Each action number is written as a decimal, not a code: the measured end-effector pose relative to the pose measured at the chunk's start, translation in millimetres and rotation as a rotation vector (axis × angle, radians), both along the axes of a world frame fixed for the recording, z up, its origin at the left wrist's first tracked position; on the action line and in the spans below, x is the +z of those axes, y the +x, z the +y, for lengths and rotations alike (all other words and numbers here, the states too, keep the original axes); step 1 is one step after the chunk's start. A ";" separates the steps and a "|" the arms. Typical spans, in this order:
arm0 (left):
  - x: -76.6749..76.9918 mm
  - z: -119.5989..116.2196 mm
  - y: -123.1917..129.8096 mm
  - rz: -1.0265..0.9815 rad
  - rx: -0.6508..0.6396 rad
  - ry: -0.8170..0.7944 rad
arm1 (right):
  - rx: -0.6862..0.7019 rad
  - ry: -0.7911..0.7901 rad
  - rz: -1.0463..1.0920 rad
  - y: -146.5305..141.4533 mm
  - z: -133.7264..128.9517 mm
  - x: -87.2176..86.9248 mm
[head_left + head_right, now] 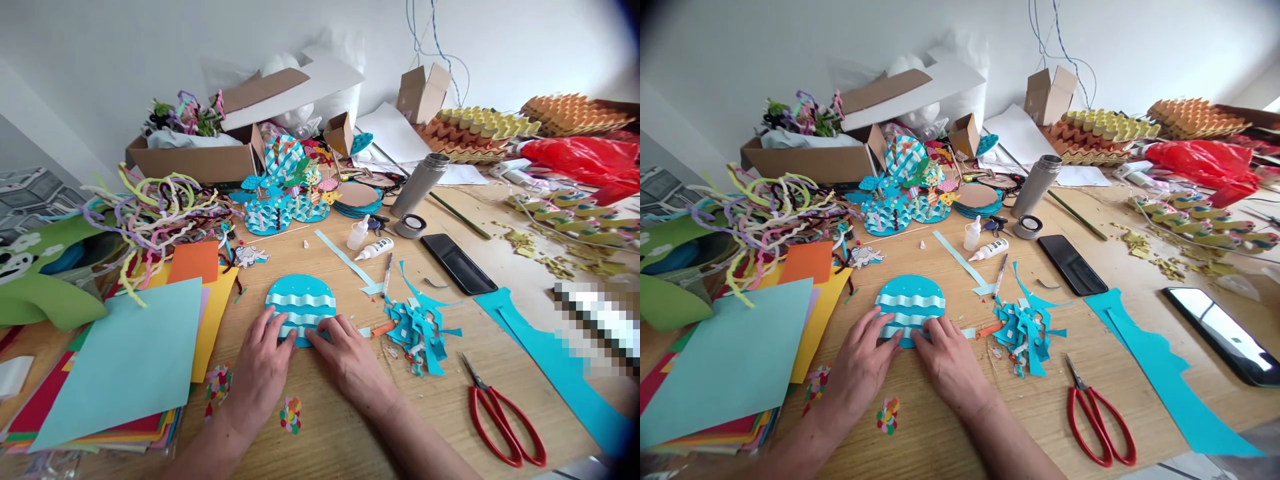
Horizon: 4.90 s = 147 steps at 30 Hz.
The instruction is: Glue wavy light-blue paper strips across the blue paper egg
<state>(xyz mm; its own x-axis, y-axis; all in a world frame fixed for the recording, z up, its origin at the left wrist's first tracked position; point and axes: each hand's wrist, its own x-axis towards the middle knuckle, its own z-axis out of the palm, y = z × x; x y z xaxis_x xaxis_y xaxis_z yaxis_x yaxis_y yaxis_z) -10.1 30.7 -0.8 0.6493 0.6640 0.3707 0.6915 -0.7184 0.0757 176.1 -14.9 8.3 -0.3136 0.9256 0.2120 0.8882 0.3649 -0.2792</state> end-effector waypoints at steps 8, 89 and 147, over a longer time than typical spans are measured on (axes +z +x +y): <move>-1.5 -0.7 -0.1 0.000 0.019 -0.015 | 0.004 0.010 0.000 -0.6 0.2 -2.7; 18.8 2.5 43.2 -0.057 -0.043 -0.010 | -0.085 -0.039 0.312 28.0 -2.1 3.3; 13.7 -0.1 35.9 -0.109 -0.064 -0.010 | -0.048 0.005 0.018 16.5 -2.1 -2.4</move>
<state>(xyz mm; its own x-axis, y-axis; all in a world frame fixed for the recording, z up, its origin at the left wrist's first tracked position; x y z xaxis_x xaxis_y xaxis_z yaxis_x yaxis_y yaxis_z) 25.8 30.6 12.9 0.6466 0.6267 0.4348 0.6319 -0.7594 0.1548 192.6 -17.0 5.9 -0.2649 0.9385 0.2215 0.8996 0.3233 -0.2936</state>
